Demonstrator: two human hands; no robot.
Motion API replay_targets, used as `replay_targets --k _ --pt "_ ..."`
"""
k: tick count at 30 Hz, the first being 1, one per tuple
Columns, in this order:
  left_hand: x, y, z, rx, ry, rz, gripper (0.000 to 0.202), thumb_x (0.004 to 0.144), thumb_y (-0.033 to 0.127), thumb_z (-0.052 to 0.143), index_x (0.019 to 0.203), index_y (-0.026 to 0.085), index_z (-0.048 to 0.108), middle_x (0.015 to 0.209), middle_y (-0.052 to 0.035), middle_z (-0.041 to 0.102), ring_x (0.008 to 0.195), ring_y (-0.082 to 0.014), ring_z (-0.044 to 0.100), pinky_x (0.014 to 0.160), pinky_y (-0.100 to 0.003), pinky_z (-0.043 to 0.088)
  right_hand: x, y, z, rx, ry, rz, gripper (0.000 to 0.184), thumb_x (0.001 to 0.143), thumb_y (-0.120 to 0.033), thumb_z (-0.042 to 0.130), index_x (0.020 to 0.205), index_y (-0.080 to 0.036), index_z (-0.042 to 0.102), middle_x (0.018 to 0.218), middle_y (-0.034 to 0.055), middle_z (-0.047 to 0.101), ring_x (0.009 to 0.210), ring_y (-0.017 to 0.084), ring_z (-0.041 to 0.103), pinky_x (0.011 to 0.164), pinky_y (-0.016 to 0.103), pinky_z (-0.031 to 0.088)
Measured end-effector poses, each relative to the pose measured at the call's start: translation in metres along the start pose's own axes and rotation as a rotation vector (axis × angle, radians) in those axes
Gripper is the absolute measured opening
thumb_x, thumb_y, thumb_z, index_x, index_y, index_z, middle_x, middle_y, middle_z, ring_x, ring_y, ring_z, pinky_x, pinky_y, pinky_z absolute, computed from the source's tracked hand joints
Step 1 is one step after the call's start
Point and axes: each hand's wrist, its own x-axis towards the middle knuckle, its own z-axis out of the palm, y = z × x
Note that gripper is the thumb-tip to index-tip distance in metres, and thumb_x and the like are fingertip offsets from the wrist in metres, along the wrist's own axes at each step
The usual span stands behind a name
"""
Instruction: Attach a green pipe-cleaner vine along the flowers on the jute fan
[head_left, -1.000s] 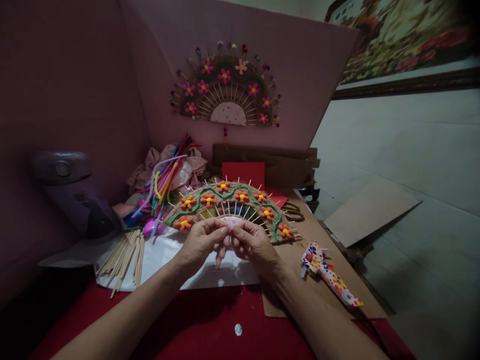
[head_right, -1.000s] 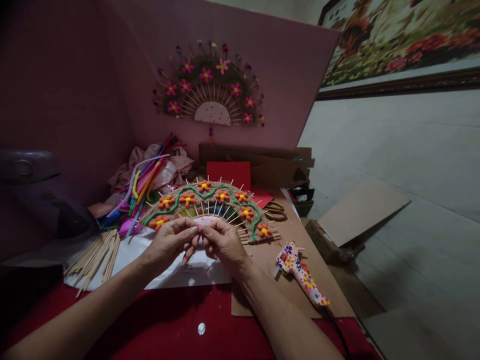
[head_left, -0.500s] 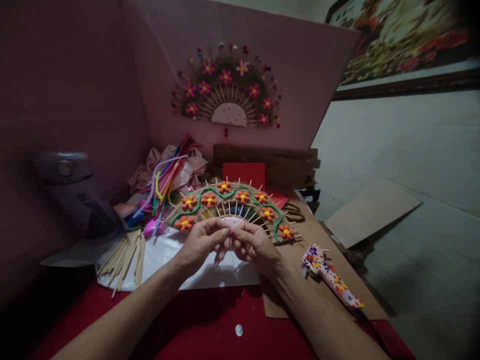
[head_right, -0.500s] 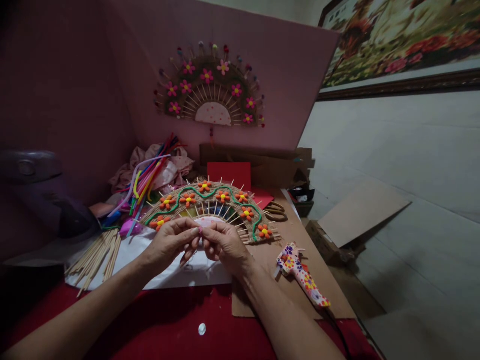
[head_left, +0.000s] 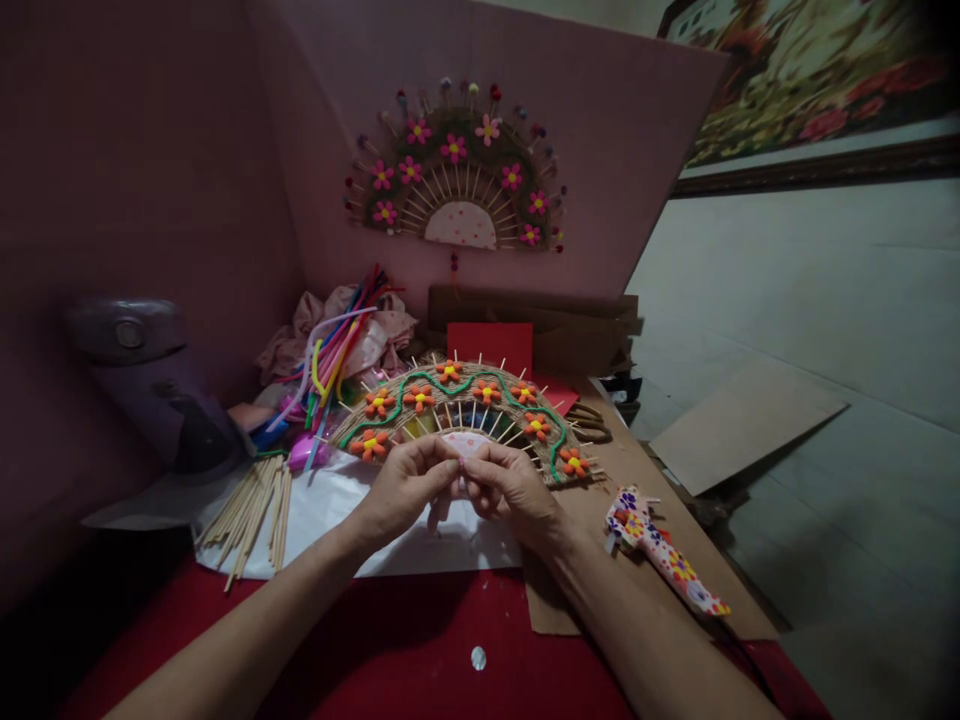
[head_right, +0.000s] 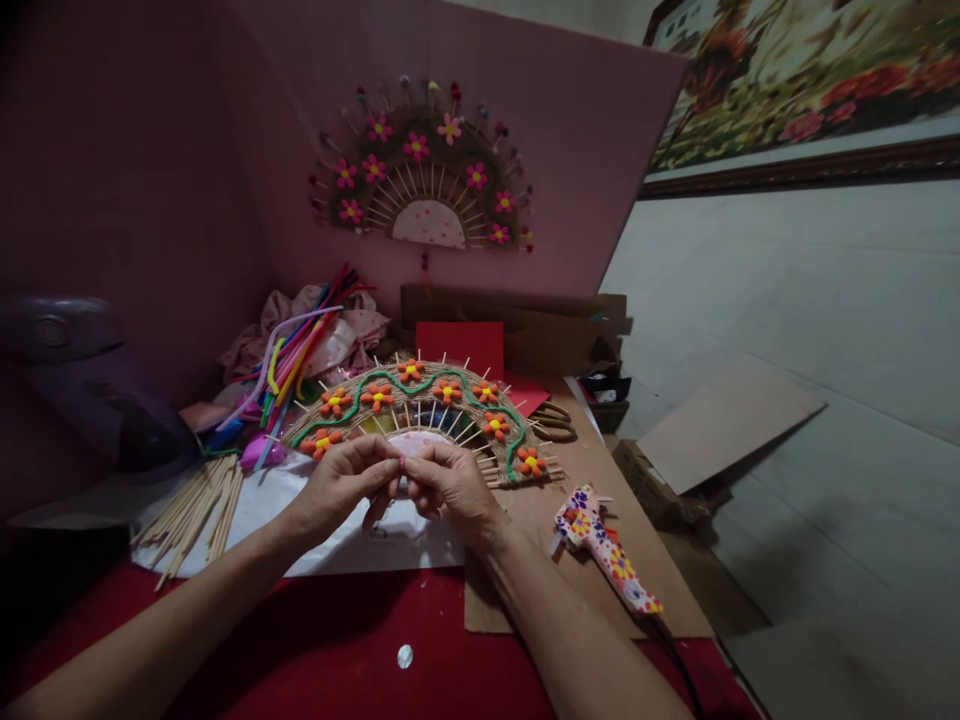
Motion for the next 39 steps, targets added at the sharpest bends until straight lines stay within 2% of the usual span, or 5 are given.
replay_targets --k 6,12,24,32,39 --pt "0.003 -0.011 -0.001 0.123 0.047 -0.005 0.018 0.08 0.031 0.056 0.077 0.015 0.049 0.052 0.0051 0.054 0.033 -0.0067 0.047 0.029 -0.017 0.039 0.001 0.006 0.003 -0.119 0.056 -0.103 0.028 0.073 -0.037 0.068 0.059 -0.015 0.055 0.052 -0.0032 0.056 0.036 0.004 0.041 0.032 0.017 0.027" --pt "0.006 -0.008 0.005 0.047 0.139 -0.017 0.024 0.075 0.036 0.06 0.074 0.014 0.051 0.058 0.0018 0.059 0.037 -0.0087 0.051 0.032 -0.02 0.042 0.003 0.009 0.007 -0.178 0.132 -0.202 0.028 0.076 -0.039 0.065 0.065 -0.016 0.055 0.054 -0.0036 0.055 0.037 0.005 0.039 0.033 0.017 0.028" --pt "0.005 -0.003 0.007 -0.011 0.128 -0.045 0.028 0.07 0.038 0.065 0.072 0.013 0.052 0.06 -0.0014 0.063 0.041 -0.0117 0.057 0.04 -0.025 0.048 -0.003 0.005 0.012 -0.362 0.123 -0.383 0.022 0.081 -0.033 0.06 0.066 -0.017 0.055 0.058 -0.0035 0.055 0.048 0.008 0.049 0.048 0.021 0.039" --pt "0.001 -0.019 0.013 0.161 0.217 0.052 0.018 0.08 0.032 0.055 0.076 0.015 0.05 0.047 0.0045 0.055 0.036 -0.0104 0.053 0.036 -0.02 0.042 -0.005 0.018 0.008 -0.581 0.269 -0.434 0.019 0.081 -0.032 0.056 0.069 -0.018 0.054 0.061 -0.0024 0.052 0.054 0.011 0.047 0.053 0.024 0.038" --pt "0.005 -0.013 0.01 0.023 0.166 -0.065 0.026 0.073 0.036 0.063 0.072 0.012 0.054 0.053 -0.0015 0.062 0.044 -0.0127 0.059 0.047 -0.025 0.051 -0.005 0.011 0.014 -0.503 0.247 -0.386 0.02 0.083 -0.034 0.054 0.068 -0.021 0.05 0.052 -0.004 0.052 0.047 0.011 0.049 0.05 0.024 0.039"
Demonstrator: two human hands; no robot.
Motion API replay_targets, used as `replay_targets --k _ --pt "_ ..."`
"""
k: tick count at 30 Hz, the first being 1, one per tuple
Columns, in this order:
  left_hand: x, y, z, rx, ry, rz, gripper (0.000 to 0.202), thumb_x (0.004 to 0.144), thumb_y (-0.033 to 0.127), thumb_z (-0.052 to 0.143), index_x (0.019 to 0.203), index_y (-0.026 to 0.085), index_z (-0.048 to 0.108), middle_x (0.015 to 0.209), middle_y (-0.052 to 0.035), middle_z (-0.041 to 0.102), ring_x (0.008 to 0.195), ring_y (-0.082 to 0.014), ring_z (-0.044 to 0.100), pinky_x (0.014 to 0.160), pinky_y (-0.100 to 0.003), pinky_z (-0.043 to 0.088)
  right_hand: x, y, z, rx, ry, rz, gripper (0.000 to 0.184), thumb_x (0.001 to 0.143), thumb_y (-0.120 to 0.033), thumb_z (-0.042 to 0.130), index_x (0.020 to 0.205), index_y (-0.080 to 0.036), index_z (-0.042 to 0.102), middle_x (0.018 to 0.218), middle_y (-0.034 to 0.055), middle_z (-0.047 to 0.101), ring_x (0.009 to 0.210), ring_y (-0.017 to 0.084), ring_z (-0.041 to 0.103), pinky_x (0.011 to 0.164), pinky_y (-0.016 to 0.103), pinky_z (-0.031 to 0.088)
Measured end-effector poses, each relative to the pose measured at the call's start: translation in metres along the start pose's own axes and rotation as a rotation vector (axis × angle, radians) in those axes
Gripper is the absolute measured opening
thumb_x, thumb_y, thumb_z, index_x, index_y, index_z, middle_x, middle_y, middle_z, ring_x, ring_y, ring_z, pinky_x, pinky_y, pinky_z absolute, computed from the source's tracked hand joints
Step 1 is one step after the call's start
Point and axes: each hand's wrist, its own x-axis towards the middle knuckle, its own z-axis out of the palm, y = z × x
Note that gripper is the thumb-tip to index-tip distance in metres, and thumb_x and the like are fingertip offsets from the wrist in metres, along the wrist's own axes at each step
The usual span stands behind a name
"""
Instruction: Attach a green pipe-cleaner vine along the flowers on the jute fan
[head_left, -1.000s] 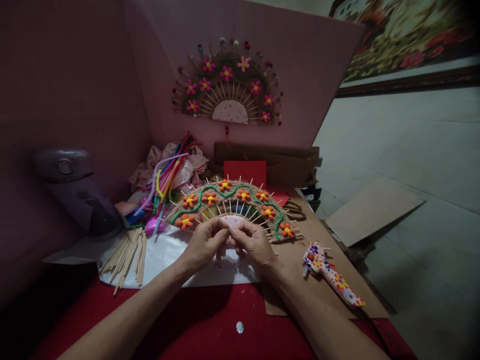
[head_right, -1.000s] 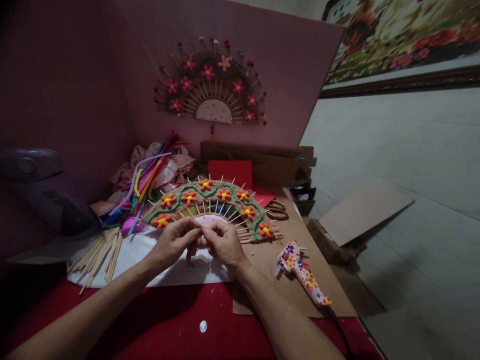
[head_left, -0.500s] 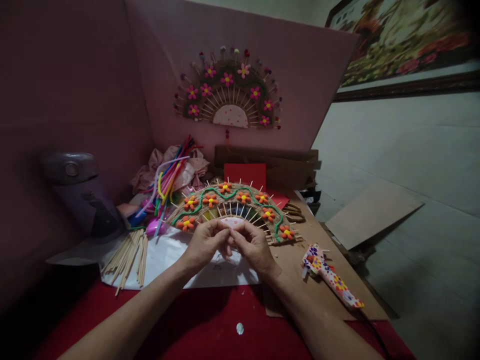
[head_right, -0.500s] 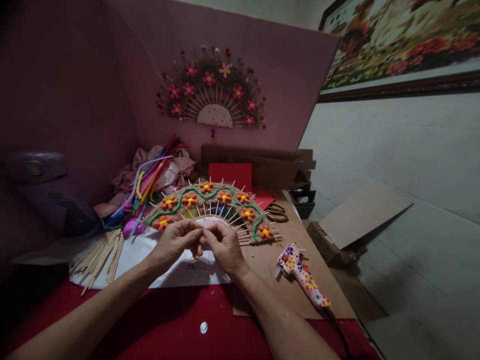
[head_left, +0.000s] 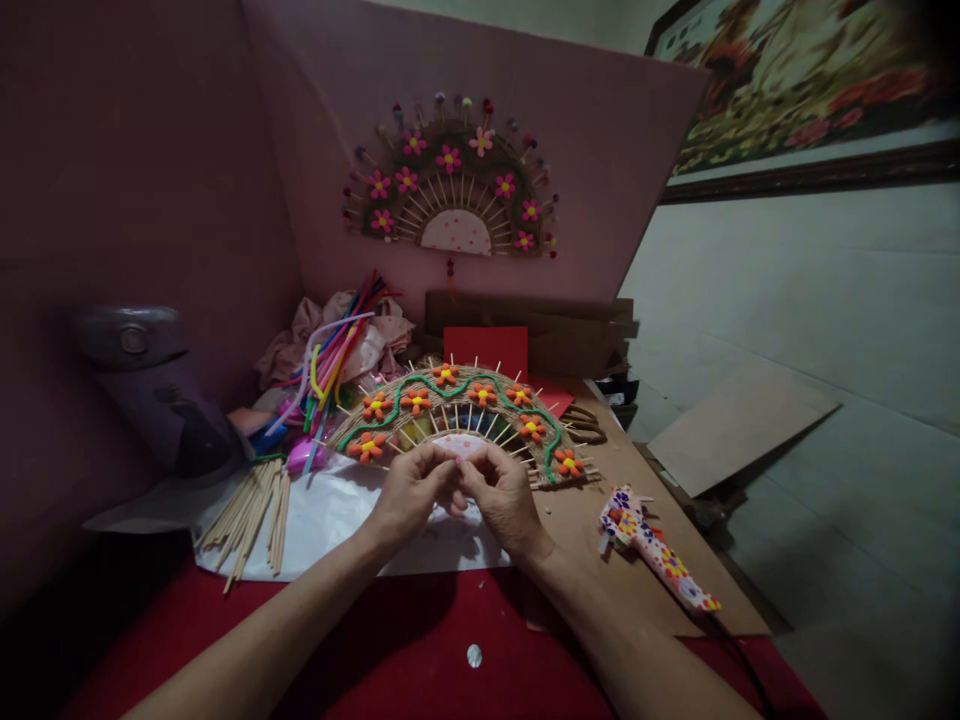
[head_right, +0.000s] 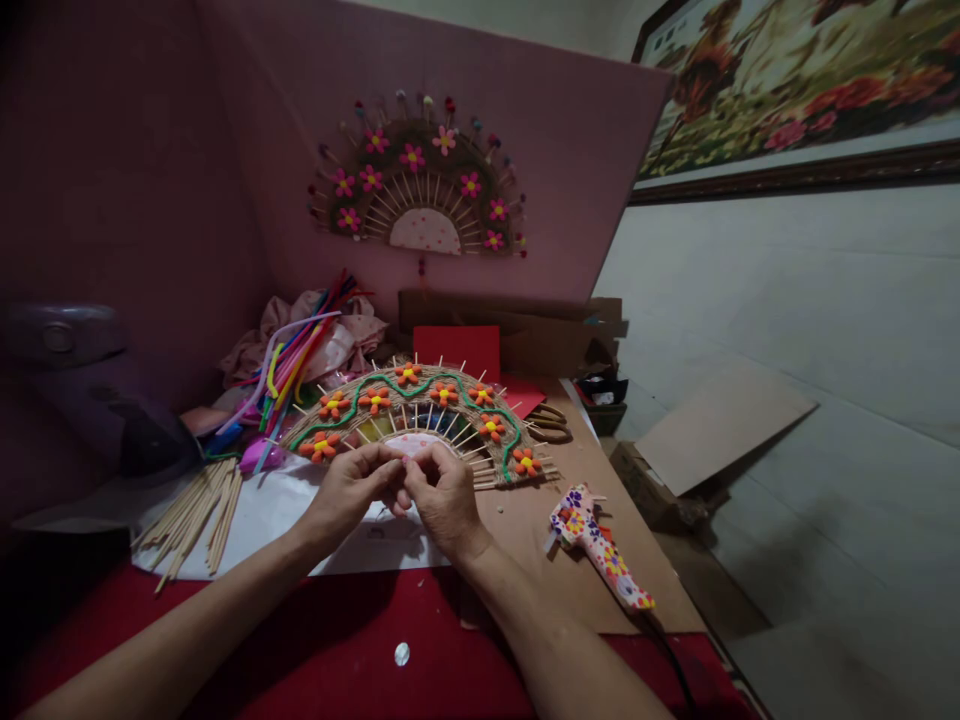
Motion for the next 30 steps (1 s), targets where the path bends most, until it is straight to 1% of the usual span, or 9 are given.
replay_targets --k 2,6,10,13,18,21,24,27,30 --pt "0.0 0.005 -0.002 0.005 -0.006 -0.049 0.028 0.07 0.038 0.065 0.072 0.012 0.054 0.054 -0.0027 0.064 0.045 -0.0133 0.06 0.047 -0.025 0.051 0.001 -0.001 -0.002 -0.125 0.033 -0.067 0.02 0.081 -0.031 0.056 0.066 -0.02 0.051 0.054 -0.0036 0.051 0.049 0.011 0.046 0.05 0.024 0.037" --pt "0.002 0.009 -0.006 0.013 -0.015 -0.1 0.034 0.066 0.041 0.069 0.073 0.011 0.054 0.055 -0.0038 0.065 0.046 -0.0143 0.062 0.046 -0.025 0.051 0.003 -0.001 -0.007 -0.237 -0.025 -0.117 0.02 0.085 -0.03 0.051 0.068 -0.019 0.053 0.059 -0.0025 0.051 0.053 0.011 0.046 0.053 0.024 0.035" --pt "0.004 0.001 -0.009 0.076 -0.006 -0.029 0.035 0.068 0.044 0.067 0.075 0.012 0.056 0.052 -0.0014 0.062 0.042 -0.013 0.058 0.042 -0.024 0.049 0.005 -0.001 -0.01 -0.388 -0.09 -0.187 0.023 0.089 -0.028 0.045 0.069 -0.02 0.05 0.066 -0.0006 0.053 0.061 0.012 0.048 0.059 0.025 0.035" --pt "0.003 -0.004 -0.009 0.158 -0.003 0.043 0.031 0.072 0.042 0.064 0.075 0.012 0.058 0.052 -0.0005 0.06 0.04 -0.0118 0.057 0.04 -0.022 0.046 0.005 0.0 -0.011 -0.474 -0.129 -0.237 0.022 0.091 -0.024 0.041 0.069 -0.02 0.047 0.065 -0.0008 0.05 0.062 0.013 0.047 0.06 0.026 0.034" --pt "0.0 0.001 -0.008 0.188 -0.035 0.051 0.022 0.075 0.034 0.061 0.078 0.013 0.056 0.05 0.0014 0.059 0.039 -0.0116 0.056 0.038 -0.021 0.046 0.004 0.001 -0.012 -0.547 -0.155 -0.318 0.02 0.09 -0.021 0.038 0.071 -0.021 0.044 0.066 0.0003 0.049 0.064 0.014 0.046 0.061 0.027 0.033" --pt "0.0 0.003 -0.008 0.179 -0.031 0.037 0.022 0.075 0.034 0.06 0.077 0.013 0.055 0.051 0.0019 0.058 0.038 -0.0115 0.056 0.036 -0.02 0.045 0.005 0.002 -0.012 -0.579 -0.16 -0.322 0.02 0.09 -0.021 0.037 0.072 -0.021 0.044 0.068 0.0015 0.05 0.065 0.015 0.048 0.062 0.028 0.034" --pt "0.002 0.002 -0.01 0.202 -0.038 -0.008 0.024 0.074 0.037 0.06 0.074 0.014 0.054 0.054 0.0006 0.06 0.04 -0.0129 0.058 0.035 -0.021 0.045 0.004 0.002 -0.012 -0.572 -0.183 -0.297 0.019 0.091 -0.023 0.036 0.074 -0.021 0.045 0.069 0.002 0.052 0.065 0.016 0.049 0.062 0.028 0.035" --pt "0.001 0.004 -0.013 0.293 -0.098 -0.019 0.025 0.078 0.039 0.056 0.071 0.016 0.05 0.052 0.0023 0.056 0.036 -0.0121 0.055 0.032 -0.02 0.04 0.004 0.0 -0.012 -0.579 -0.183 -0.293 0.02 0.091 -0.023 0.037 0.073 -0.021 0.045 0.067 0.0011 0.05 0.063 0.015 0.048 0.061 0.027 0.034" --pt "-0.002 0.009 -0.015 0.38 -0.154 0.022 0.022 0.082 0.035 0.051 0.07 0.018 0.048 0.049 0.0046 0.052 0.033 -0.0075 0.047 0.031 -0.017 0.032 0.004 -0.001 -0.013 -0.588 -0.205 -0.285 0.022 0.092 -0.024 0.036 0.071 -0.021 0.044 0.066 0.0004 0.049 0.062 0.015 0.046 0.06 0.027 0.032"
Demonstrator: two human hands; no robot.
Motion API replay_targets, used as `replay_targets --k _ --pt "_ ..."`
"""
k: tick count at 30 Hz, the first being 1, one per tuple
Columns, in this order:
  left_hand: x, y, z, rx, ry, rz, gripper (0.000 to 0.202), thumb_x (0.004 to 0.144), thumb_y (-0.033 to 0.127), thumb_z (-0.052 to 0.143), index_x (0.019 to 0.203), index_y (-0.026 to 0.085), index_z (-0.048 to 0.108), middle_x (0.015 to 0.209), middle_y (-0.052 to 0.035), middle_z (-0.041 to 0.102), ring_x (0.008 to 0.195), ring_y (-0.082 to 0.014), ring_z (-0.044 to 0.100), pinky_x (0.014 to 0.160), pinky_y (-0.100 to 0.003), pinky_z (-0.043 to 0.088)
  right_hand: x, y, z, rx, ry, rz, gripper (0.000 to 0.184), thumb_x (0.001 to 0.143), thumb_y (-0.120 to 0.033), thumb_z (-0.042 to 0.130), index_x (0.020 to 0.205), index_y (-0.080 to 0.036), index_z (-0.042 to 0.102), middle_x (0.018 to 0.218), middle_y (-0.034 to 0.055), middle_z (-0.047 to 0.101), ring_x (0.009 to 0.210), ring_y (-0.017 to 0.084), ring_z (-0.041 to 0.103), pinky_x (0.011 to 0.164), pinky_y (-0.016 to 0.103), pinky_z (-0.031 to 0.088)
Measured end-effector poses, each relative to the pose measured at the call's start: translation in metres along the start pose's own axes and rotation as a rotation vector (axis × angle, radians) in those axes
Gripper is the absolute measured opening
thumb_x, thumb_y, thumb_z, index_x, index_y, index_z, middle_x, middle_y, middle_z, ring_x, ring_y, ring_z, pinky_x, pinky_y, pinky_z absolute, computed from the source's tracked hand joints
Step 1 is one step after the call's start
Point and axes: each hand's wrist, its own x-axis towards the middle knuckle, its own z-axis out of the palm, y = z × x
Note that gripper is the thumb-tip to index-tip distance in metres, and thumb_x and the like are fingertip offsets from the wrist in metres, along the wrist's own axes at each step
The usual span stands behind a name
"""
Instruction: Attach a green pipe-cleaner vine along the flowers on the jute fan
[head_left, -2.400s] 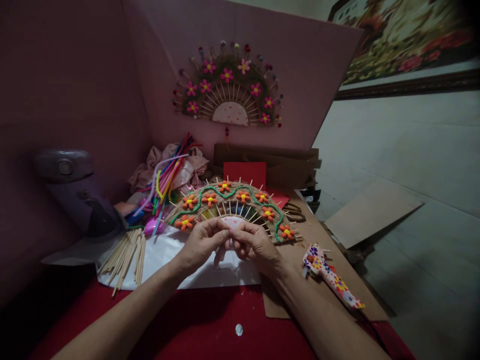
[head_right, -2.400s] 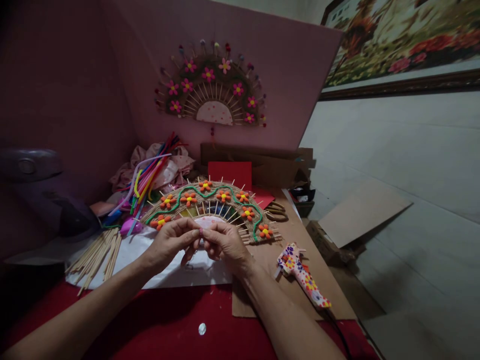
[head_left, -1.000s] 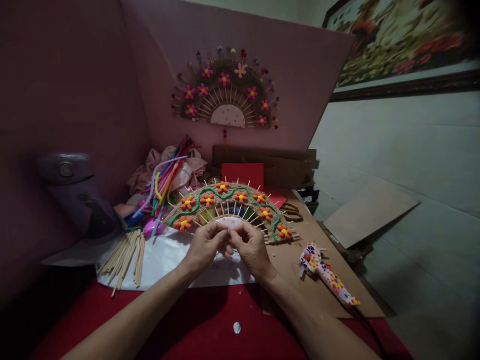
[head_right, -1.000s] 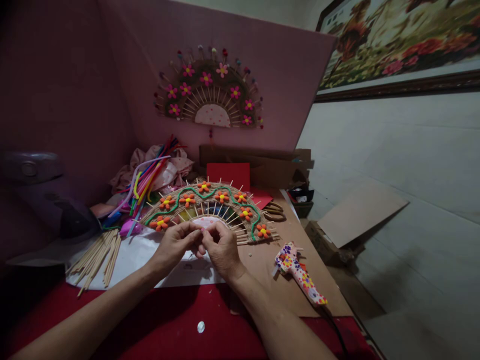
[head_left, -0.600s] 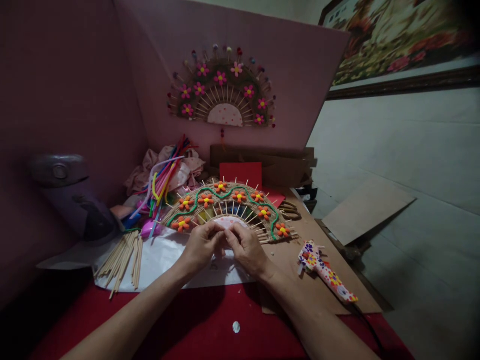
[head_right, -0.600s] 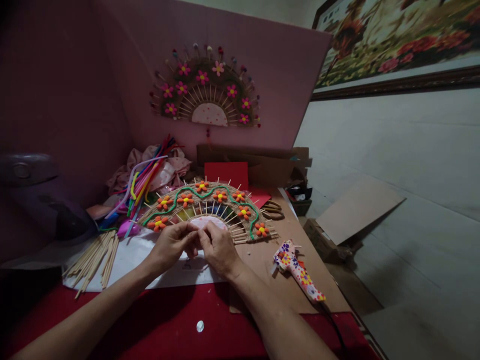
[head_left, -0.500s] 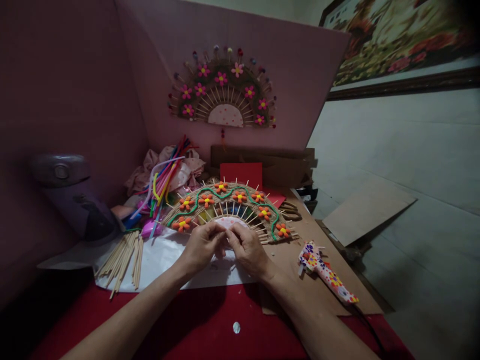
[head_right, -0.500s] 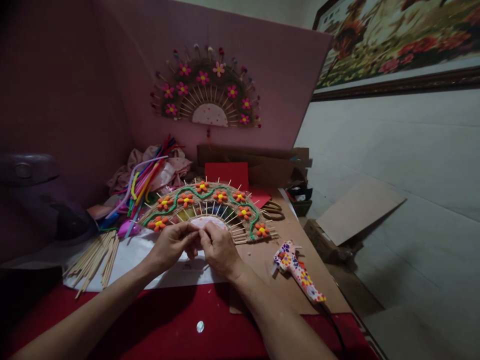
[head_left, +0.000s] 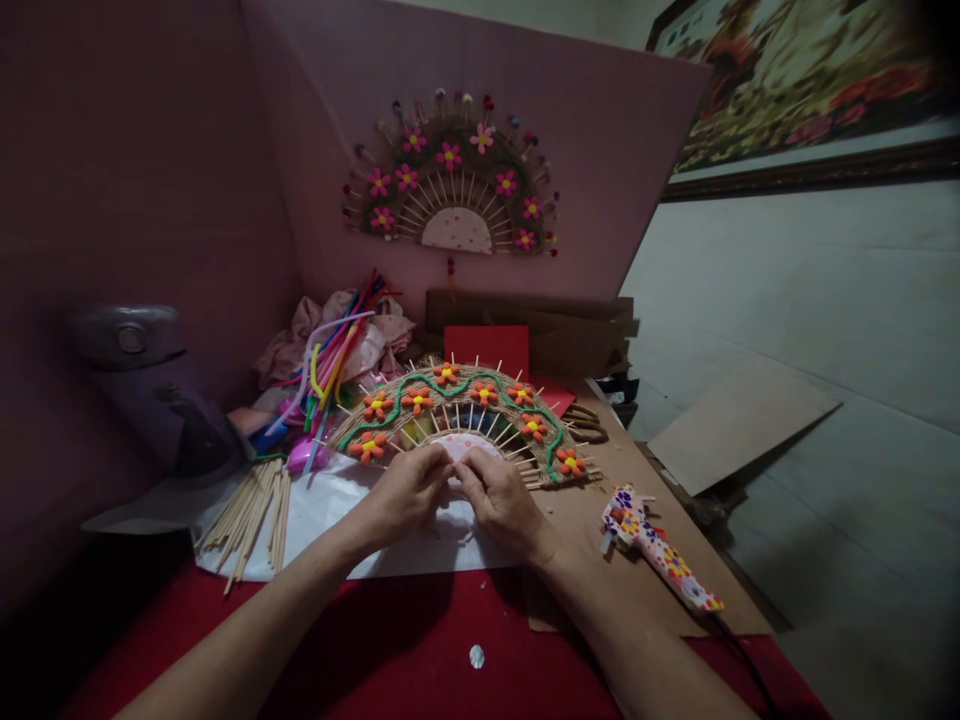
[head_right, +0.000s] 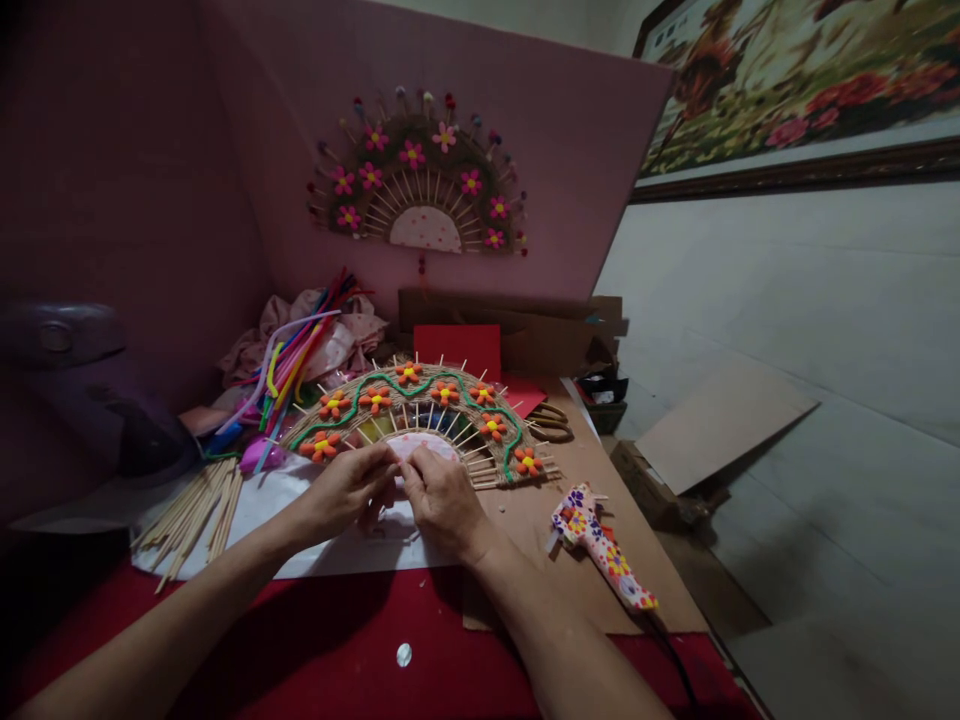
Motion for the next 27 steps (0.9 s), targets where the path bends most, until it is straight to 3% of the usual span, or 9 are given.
replay_targets --k 3,13,21,27 --pt "-0.0024 0.0031 -0.0017 0.046 -0.003 0.019 0.022 0.085 0.033 0.047 0.068 0.019 0.047 0.05 0.0046 0.05 0.035 -0.0053 0.041 0.033 -0.016 0.028 0.0013 0.0011 -0.0018 0.04 -0.051 0.008 0.023 0.092 -0.025 0.036 0.071 -0.021 0.043 0.067 0.0 0.048 0.064 0.014 0.045 0.061 0.027 0.032" --pt "0.0002 0.0019 -0.0024 0.008 -0.044 0.066 0.026 0.084 0.04 0.049 0.07 0.018 0.046 0.056 0.0048 0.042 0.048 -0.0073 0.037 0.042 -0.018 0.03 0.0053 0.0005 -0.0102 0.334 -0.148 0.062 0.027 0.092 -0.031 0.039 0.067 -0.02 0.044 0.064 -0.0031 0.042 0.062 0.012 0.04 0.06 0.025 0.033" --pt "-0.0012 0.0035 -0.0027 0.112 -0.092 0.039 0.029 0.087 0.039 0.042 0.066 0.02 0.038 0.052 0.0047 0.044 0.043 -0.0069 0.036 0.04 -0.019 0.027 0.0055 0.0073 -0.008 0.324 -0.18 0.101 0.026 0.091 -0.029 0.041 0.067 -0.019 0.044 0.064 -0.0038 0.04 0.063 0.012 0.04 0.06 0.024 0.031" --pt "0.0002 -0.0001 -0.0032 0.126 -0.071 0.082 0.023 0.085 0.034 0.043 0.068 0.019 0.041 0.058 0.0047 0.039 0.05 -0.0079 0.035 0.044 -0.019 0.03 0.0057 0.0081 -0.0047 0.337 -0.199 0.083 0.026 0.091 -0.028 0.039 0.066 -0.02 0.041 0.063 -0.0044 0.038 0.062 0.011 0.037 0.059 0.025 0.03"
